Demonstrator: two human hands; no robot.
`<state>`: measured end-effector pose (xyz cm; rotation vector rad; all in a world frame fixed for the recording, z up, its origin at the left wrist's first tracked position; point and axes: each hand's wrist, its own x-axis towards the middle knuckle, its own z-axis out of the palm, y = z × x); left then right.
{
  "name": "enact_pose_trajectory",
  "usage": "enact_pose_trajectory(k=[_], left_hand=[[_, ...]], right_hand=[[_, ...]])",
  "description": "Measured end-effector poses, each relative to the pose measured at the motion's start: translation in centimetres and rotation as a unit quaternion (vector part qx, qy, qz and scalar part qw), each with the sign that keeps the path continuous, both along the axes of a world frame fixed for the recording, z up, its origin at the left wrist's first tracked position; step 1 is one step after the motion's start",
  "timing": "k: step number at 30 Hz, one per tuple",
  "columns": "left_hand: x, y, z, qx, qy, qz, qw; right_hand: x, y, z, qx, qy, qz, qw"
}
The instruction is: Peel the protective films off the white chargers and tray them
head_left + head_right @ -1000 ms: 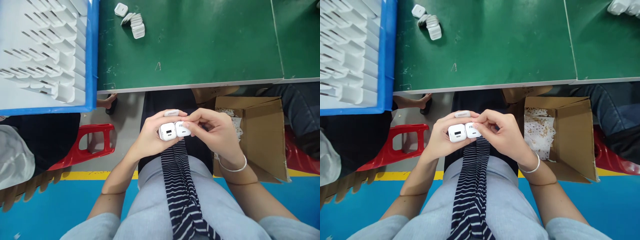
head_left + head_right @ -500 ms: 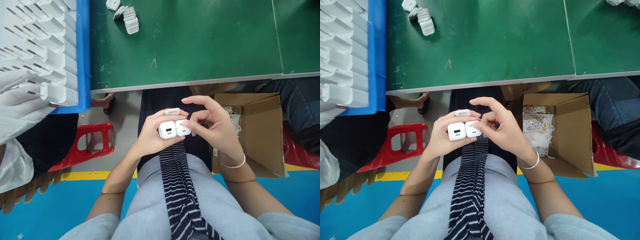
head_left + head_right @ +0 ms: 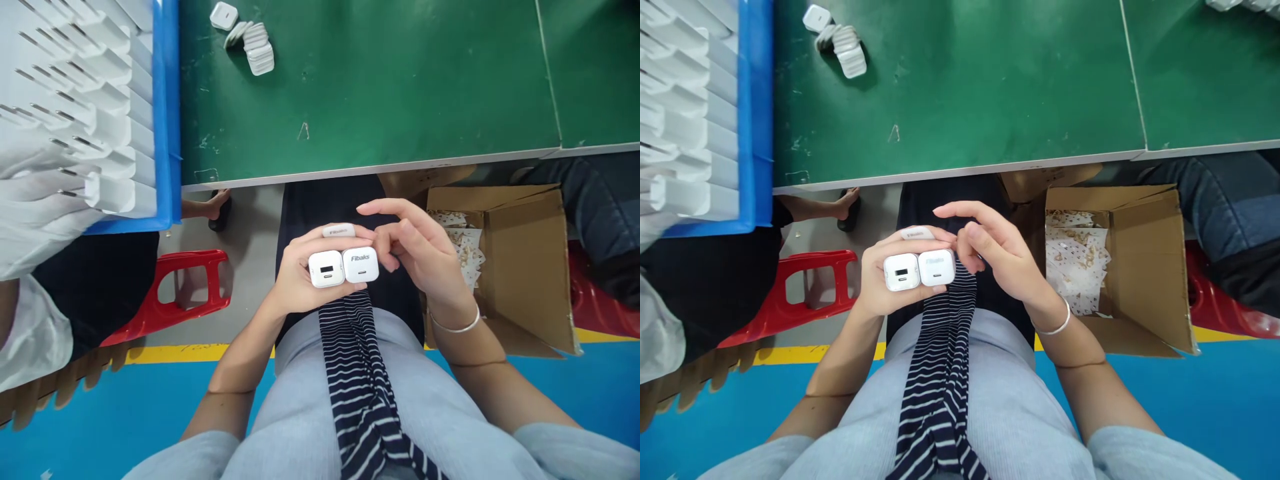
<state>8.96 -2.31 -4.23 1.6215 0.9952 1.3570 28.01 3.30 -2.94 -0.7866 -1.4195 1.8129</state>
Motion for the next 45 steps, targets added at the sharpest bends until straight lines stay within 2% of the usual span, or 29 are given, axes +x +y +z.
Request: enact_pose_trajectory(k=[3,9,11,14,16,19,21,24,31,45], left_hand=[[0.2,-0.1,-0.2,0.001,0.034,-0.008,0.999],[0.3,-0.4,-0.4,-0.018,0.102,0.004,0.995],[0.3,-0.5,-0.3,-0.037,0.110,0.011,0.993],[0.2,-0.4,-0.4,-0.048,0.114,0.037,0.992],[0.2,-0.3,-0.7,-0.039,0.110,0.053,0.992],[0.3,-0.1,-1.0,-0.025,0.098,0.061,0.993],[0.4,-0.1,-1.1,-0.024,0.098,0.061,0.993],[0.5,-0.1,-1.0,-0.021,0.104,0.061,0.993],[0.6,-0.3,-1.1,0.002,0.114,0.059,0.992],[0.8,-0.5,-1.4,0.007,0.128,0.069,0.989]], right_hand=[[-0.3,0.7,0.3,0.060,-0.062,-0.043,0.995],[-1.3,1.9,0.0,0.186,-0.150,-0.077,0.968],[-1.2,2.1,0.0,0.205,-0.157,-0.122,0.958],[-0.6,1.7,0.7,0.181,-0.155,-0.179,0.955],[-0.4,1.0,1.4,0.141,-0.150,-0.164,0.965],[-0.6,0.0,2.1,0.085,-0.142,-0.090,0.982],[-1.0,-0.4,2.2,0.057,-0.132,-0.047,0.988],[-1.5,-0.5,1.9,0.023,-0.118,-0.016,0.993],[-1.8,-0.3,1.4,-0.001,-0.093,-0.018,0.996],[-1.7,-0.8,0.9,0.047,-0.136,-0.016,0.989]])
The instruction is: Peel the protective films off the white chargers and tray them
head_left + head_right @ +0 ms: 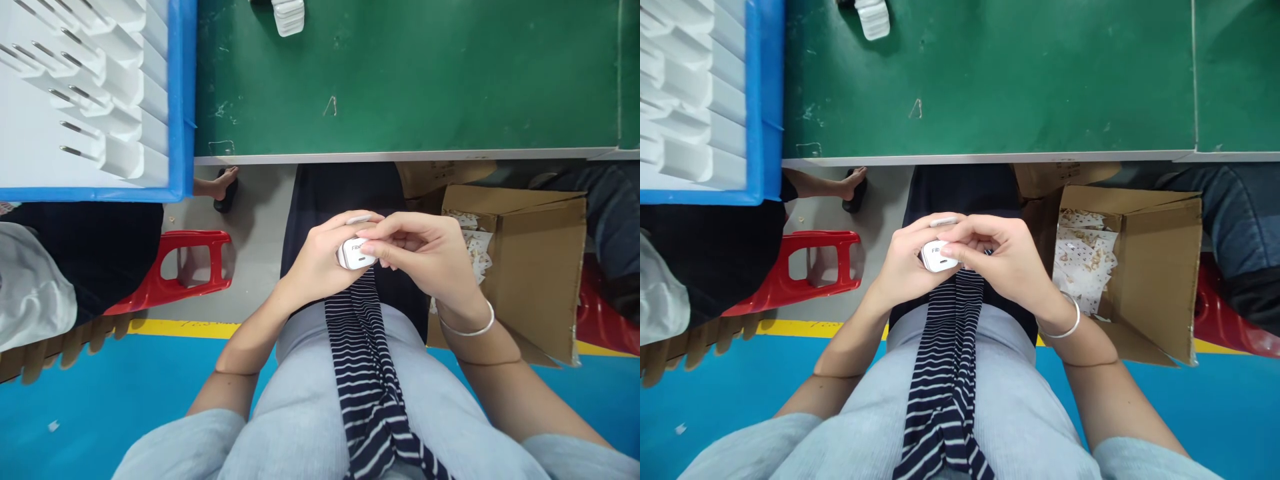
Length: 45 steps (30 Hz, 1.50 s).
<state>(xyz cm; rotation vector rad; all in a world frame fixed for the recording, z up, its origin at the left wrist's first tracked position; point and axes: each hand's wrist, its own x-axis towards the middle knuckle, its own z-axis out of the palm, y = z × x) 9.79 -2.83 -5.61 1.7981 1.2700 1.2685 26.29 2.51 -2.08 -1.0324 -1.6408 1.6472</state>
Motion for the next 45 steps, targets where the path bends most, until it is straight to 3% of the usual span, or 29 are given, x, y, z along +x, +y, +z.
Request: enact_pose_trajectory(k=[11,27,35,41,45], left_hand=[[0.2,-0.1,0.0,-0.001,-0.002,-0.006,1.000],[0.4,-0.4,-0.4,-0.020,-0.020,-0.003,1.000],[-0.7,0.1,-1.6,0.006,-0.036,-0.016,0.999],[-1.2,0.0,-2.3,0.011,-0.061,-0.027,0.998],[-1.1,-0.2,-2.3,-0.006,-0.071,-0.020,0.997]], right_hand=[[-0.1,0.1,0.1,-0.024,0.004,0.002,1.000],[0.2,-0.3,0.3,0.078,-0.075,0.025,0.994],[0.7,-0.1,-0.1,-0.025,0.030,0.010,0.999],[0.4,-0.7,0.1,0.013,0.035,0.070,0.997],[0.2,-0.9,0.4,0.038,0.025,0.075,0.996]])
